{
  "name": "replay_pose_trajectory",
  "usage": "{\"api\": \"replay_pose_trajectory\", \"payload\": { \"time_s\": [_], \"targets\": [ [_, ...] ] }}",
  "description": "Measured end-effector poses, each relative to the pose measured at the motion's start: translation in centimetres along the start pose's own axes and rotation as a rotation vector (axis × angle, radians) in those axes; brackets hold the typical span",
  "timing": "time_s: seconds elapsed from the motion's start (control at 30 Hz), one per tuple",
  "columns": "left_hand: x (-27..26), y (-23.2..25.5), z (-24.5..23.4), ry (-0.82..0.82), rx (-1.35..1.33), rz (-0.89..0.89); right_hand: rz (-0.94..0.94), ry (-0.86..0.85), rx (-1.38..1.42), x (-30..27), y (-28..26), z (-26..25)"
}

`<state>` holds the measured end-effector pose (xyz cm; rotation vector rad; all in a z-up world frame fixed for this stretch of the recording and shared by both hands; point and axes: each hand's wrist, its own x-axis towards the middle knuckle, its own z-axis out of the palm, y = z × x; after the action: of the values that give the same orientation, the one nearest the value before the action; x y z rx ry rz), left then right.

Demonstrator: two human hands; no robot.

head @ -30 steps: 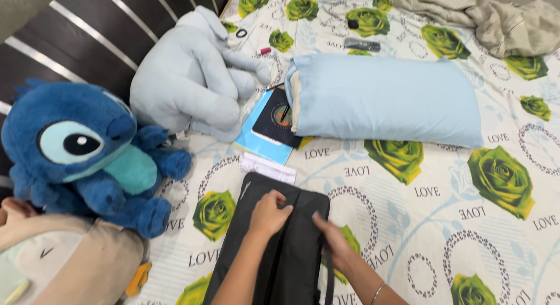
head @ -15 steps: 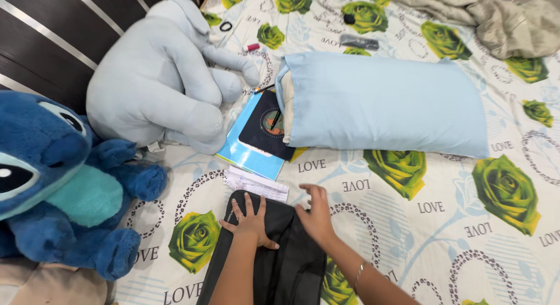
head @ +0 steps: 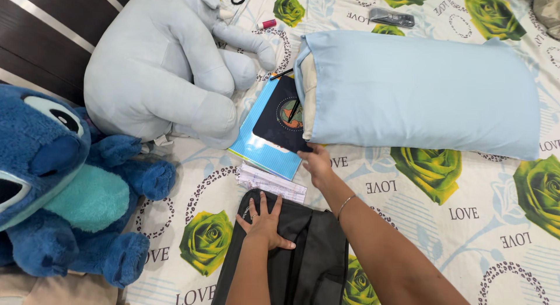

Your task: The person organizes and packs a laptop, its charger, a mouse, and headphones into a laptop bag on a bed.

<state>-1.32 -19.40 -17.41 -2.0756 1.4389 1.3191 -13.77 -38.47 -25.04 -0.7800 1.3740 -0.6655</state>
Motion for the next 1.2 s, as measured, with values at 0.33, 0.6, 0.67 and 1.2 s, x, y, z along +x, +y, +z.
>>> {"api": "replay_pose_trajectory", "payload": {
  "time_s": [0.33, 0.6, 0.67, 1.2],
  "targets": [
    [0.2, -0.2, 0.0, 0.042, -0.028, 0.017, -0.092, -0.062, 0.423, 4.4, 1.4, -1.3],
    [0.2, -1.1, 1.4, 0.178, -0.058, 0.031, -0.098, -0.463, 0.443, -7.2, -5.5, -2.4],
    [1.1, -2.0, 2.6, 0.248, -0.077, 0.036, -0.087, -0.468, 0.442, -13.5, -6.7, -3.3],
    [-10.9, -3.6, 4.9, -0.054, -1.793, -0.003, 0.225, -0.430, -0.121, -34.0, 6.1, -12.2]
  ]
}}
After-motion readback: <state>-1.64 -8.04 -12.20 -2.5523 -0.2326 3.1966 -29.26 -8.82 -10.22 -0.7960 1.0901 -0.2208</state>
